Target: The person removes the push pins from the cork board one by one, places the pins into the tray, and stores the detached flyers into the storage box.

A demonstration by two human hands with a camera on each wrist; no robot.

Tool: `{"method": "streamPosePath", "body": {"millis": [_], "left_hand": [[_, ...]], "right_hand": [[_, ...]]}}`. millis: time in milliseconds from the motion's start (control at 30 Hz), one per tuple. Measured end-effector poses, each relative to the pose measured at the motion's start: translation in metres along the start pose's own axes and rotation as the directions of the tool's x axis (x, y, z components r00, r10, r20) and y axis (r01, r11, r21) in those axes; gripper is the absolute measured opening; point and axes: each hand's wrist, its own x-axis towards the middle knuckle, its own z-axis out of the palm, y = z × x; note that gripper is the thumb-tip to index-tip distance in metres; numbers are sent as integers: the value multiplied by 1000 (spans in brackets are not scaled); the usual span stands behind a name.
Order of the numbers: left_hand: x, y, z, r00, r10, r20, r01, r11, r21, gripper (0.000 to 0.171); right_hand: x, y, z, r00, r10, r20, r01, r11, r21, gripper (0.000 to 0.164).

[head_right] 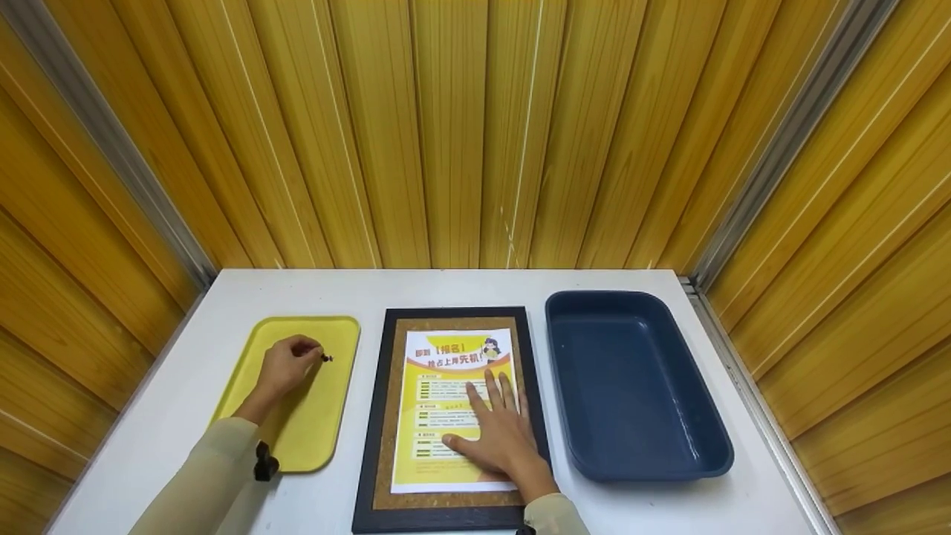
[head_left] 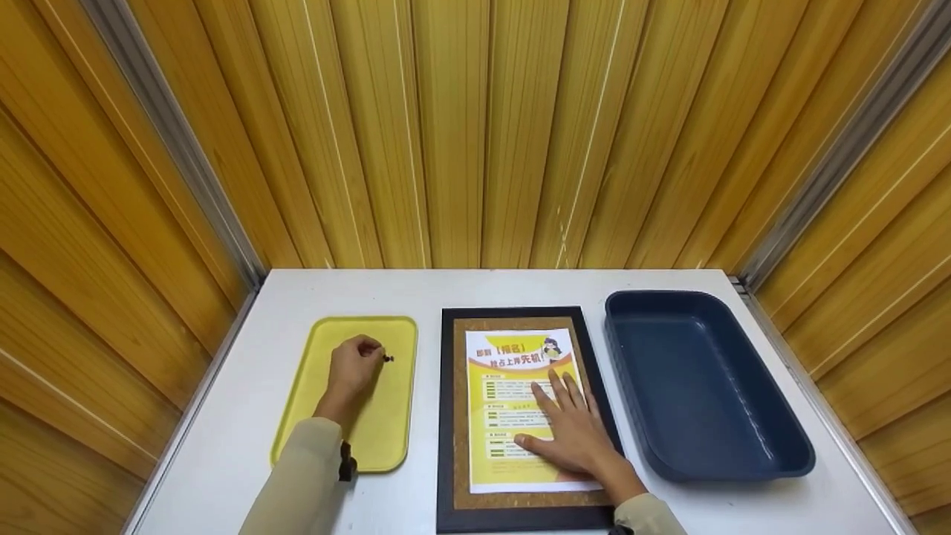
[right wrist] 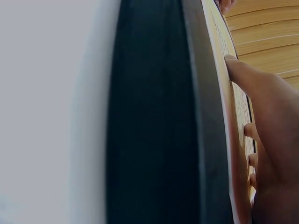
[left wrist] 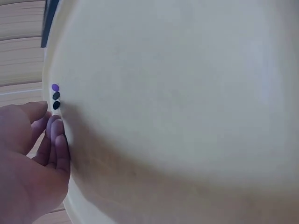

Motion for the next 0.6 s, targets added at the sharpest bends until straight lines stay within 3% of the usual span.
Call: {"method": "streamPosePath", "body": {"millis": [133,267,433,600], "left_hand": [[-1,15,7,1000,23,-21,-23,1000,-5,12],[-2,38,20,995,93,-25,-93,996,10,10],[-2,66,44,984,179,2,-179,984,9,9],[-7,91,65,974,217,60,-219,975,33,11]], "right_hand": [[0,1,-1,1000,-1,2,1,1000,-10,100],[0,1,-2,1000,-2,-3,2,1000,-9,99],[0,0,-2,1000,2,-2,-2,1000,4,99],[-1,0,1,1000,9,3,-9,1000,3,100]]}}
